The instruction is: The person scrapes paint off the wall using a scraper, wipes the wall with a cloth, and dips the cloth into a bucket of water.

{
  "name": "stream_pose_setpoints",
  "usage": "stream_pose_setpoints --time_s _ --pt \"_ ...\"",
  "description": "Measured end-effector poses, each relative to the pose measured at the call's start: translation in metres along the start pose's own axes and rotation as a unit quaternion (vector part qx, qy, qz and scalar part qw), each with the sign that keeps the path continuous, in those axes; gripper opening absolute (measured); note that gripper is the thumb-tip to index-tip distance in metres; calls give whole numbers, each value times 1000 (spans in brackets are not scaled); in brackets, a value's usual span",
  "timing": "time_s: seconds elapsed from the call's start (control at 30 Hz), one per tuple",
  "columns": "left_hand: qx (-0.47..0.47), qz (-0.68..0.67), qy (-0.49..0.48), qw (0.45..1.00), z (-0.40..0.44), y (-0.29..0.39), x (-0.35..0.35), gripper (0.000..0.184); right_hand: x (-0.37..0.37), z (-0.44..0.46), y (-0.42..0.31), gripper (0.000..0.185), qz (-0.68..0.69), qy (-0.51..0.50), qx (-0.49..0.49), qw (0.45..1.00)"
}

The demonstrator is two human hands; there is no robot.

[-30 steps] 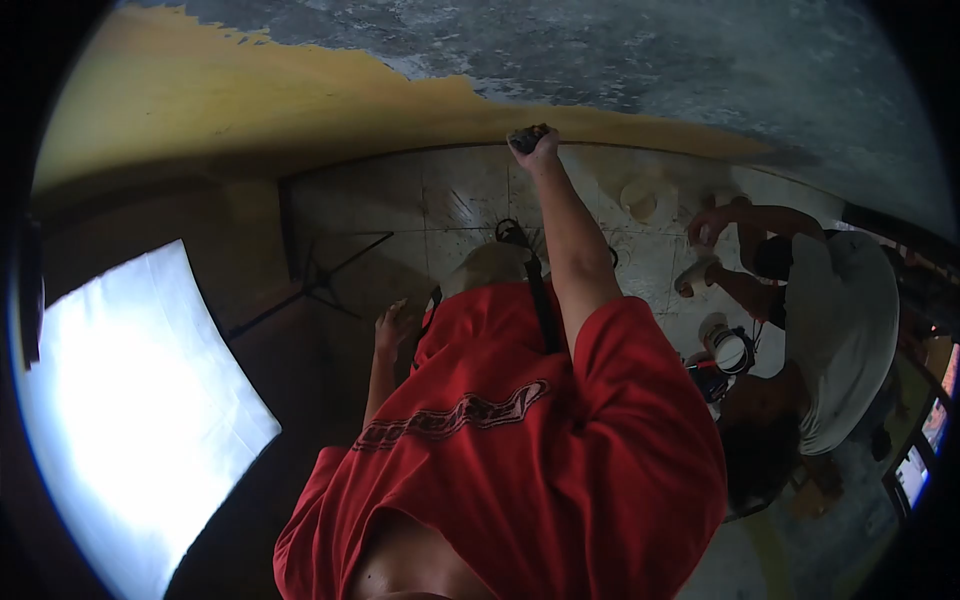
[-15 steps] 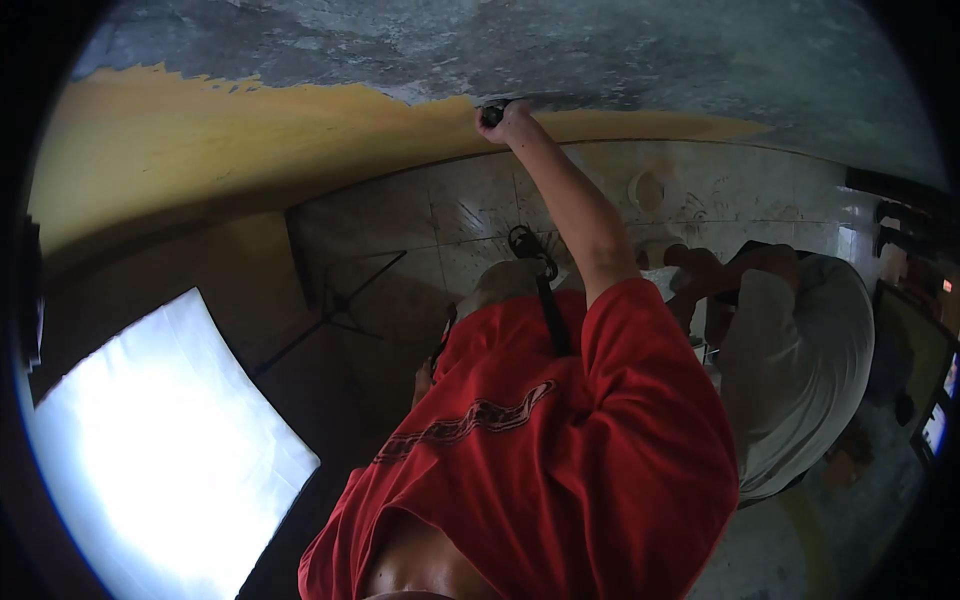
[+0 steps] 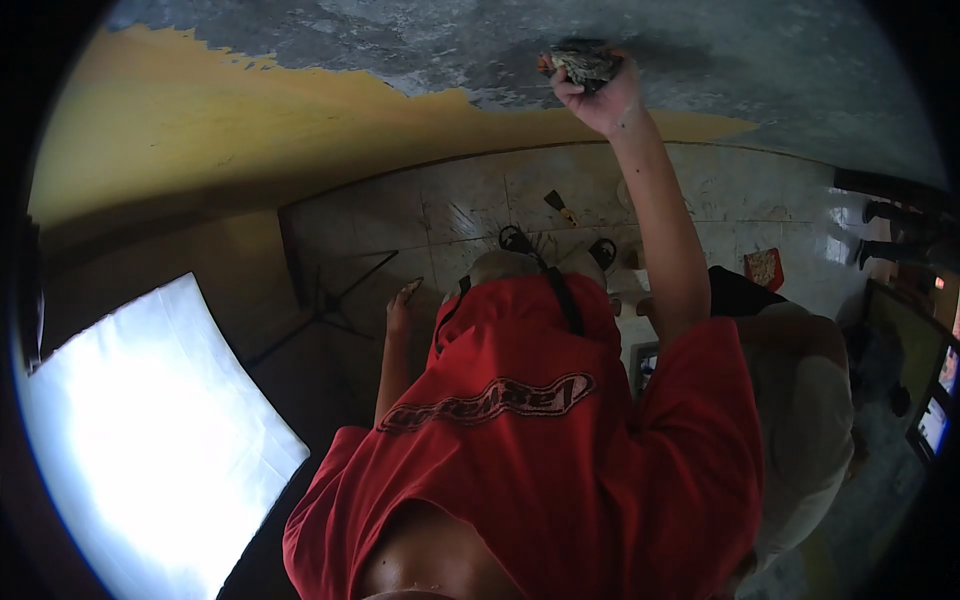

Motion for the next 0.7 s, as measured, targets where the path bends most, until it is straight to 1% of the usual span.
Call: stream_pose_setpoints --time_s 0.03,0.07,0.13,0.17,0.2,0.23,0.27,0.3,0.33,0.37,0.4,0.43,0.47,0.5,0.53,0.57,0.6,0.63,0.67,0.7 --pt "-1 0 -3 1000 5 -8 -2 34 -1 -17 -14 54 -79 -35 66 994" --pt "-10 3 -12 1000 9 -16 -5 33 8 -30 -20 54 -81 -34 68 994" --pt "-22 3 -21 1000 17 -28 -10 33 41 -47 -33 58 -85 17 121 989" --pt "25 -59 -48 997 18 -39 -15 34 54 -52 -32 58 -87 15 120 989" --pt "73 -121 -74 987 16 -50 -20 36 80 -57 -33 55 -48 96 146 983" --pt "73 -124 -71 987 14 -59 -19 36 105 -58 -31 53 -10 175 170 970" --pt "35 -67 -76 994 11 -64 -20 35 114 -52 -24 53 -12 173 166 971" --pt "-4 -10 -80 997 6 -67 -20 34 133 -49 -19 50 -10 244 187 951" --pt "-6 -12 -78 997 0 -68 -19 34 152 -46 -13 47 -7 313 208 926" --pt "-78 96 -61 990 -7 -63 -17 33 159 -32 -3 47 -9 311 208 928" --pt "-148 203 -42 967 -14 -58 -16 34 172 -18 7 44 7 336 212 918" --pt "-148 199 -41 968 -15 -61 -15 34 170 -10 19 41 22 362 216 907" --pt "0 32 -44 999 -11 -83 -10 33 163 1 30 41 18 360 215 908" --pt "148 -138 -45 978 -14 -105 -11 32 143 7 43 36 -42 360 235 902" --pt "150 -145 -43 977 -16 -111 -11 32 121 12 59 32 -102 359 253 893" --pt "127 -150 -32 980 -18 -115 -8 32 81 10 65 30 -248 308 363 844" --pt "104 -154 -22 982 -20 -119 -4 33 34 5 76 31 -381 244 461 764" --pt "106 -158 -20 981 -20 -128 -2 33 -19 -9 85 33 -485 184 582 626" --pt "91 -135 -20 986 -18 -138 -2 33 -68 -24 101 36 -565 115 676 459" --pt "76 -110 -22 991 -18 -144 -1 34 -100 -27 113 29 -616 51 710 338"
Point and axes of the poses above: each hand's wrist, its own z-axis towards the middle knuckle, its own x-axis out of the back of the hand, y = z × x, the point moved 8 cm from there along z, towards the middle knuckle, and after that the axes turned 7 degrees about y, right-handed, at the moved point
